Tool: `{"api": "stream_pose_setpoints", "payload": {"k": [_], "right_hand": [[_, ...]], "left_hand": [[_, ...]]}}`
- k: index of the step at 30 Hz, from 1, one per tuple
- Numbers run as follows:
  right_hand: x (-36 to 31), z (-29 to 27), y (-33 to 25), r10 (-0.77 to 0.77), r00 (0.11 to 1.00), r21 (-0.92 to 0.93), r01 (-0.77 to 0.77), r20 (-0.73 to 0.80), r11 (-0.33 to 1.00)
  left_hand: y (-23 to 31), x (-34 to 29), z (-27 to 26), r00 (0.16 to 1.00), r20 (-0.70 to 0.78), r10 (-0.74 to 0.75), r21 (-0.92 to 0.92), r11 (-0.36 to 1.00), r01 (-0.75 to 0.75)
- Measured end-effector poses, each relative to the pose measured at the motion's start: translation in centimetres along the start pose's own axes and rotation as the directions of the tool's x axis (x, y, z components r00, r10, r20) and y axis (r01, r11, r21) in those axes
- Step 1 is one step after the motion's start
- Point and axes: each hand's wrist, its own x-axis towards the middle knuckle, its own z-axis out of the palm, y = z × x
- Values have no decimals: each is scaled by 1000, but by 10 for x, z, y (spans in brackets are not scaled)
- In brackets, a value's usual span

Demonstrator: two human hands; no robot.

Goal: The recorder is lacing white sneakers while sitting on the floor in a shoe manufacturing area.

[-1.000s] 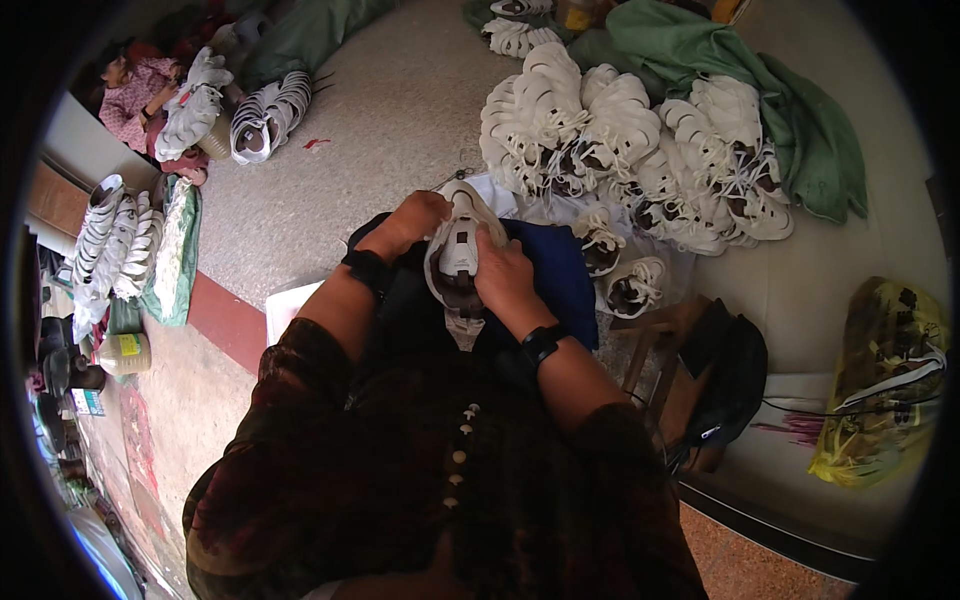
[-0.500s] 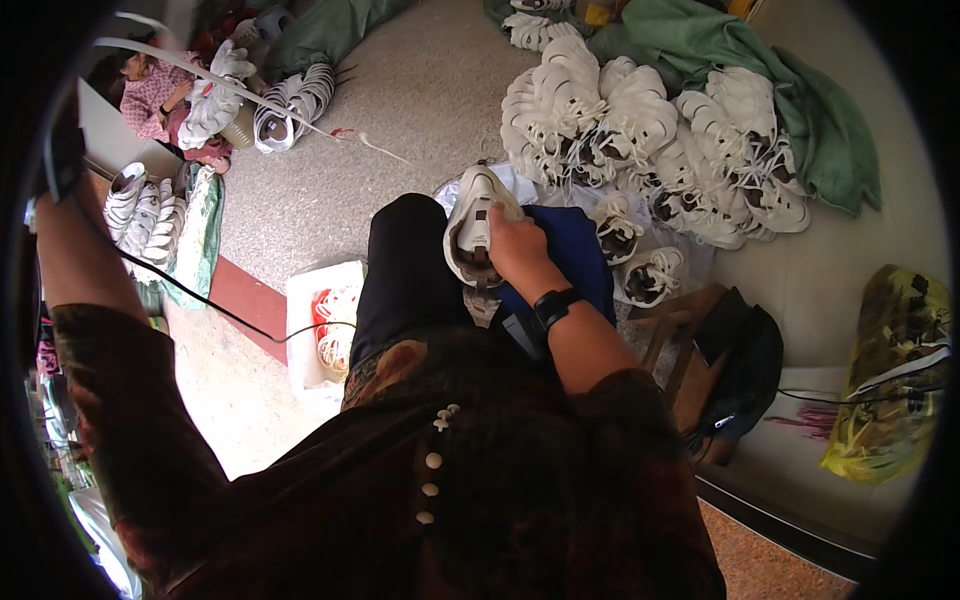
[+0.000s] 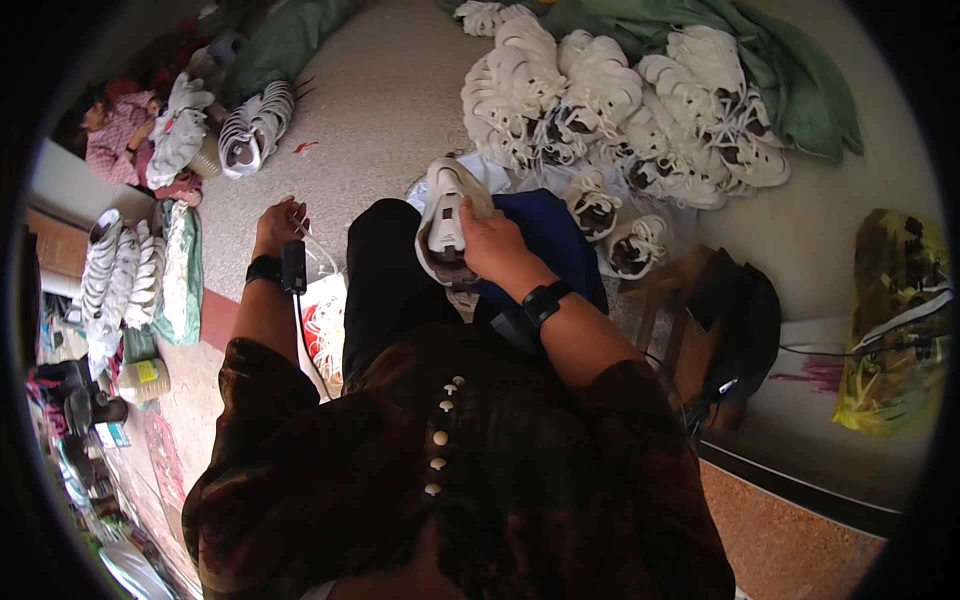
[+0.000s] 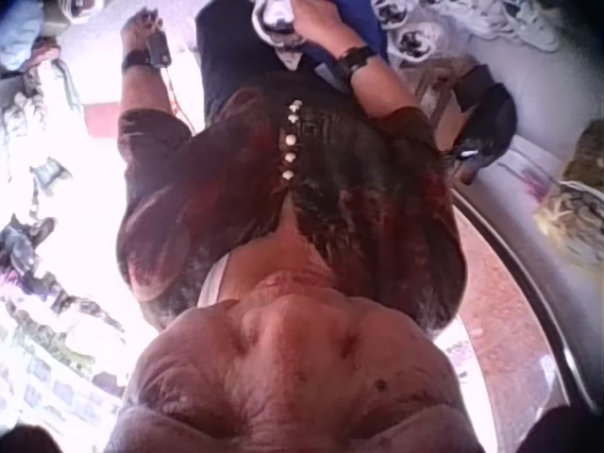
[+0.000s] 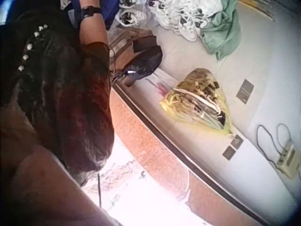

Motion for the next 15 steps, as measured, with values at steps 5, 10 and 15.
{"api": "stream_pose_setpoints", "payload": {"k": [5,10,15], "right_hand": [[5,-12,1,6,990,95,-19,139,995],[4,3,-7,-17,1000,91,18,-8,996],[0,3,1,38,999,-2,-38,-6,999]], "left_hand": [[51,8,10,876,377,301,-167,952,-256],[43,11,-17,784,244,570,783,361,-506],[-69,39,-65,851,265,454,949,34,-314]]}}
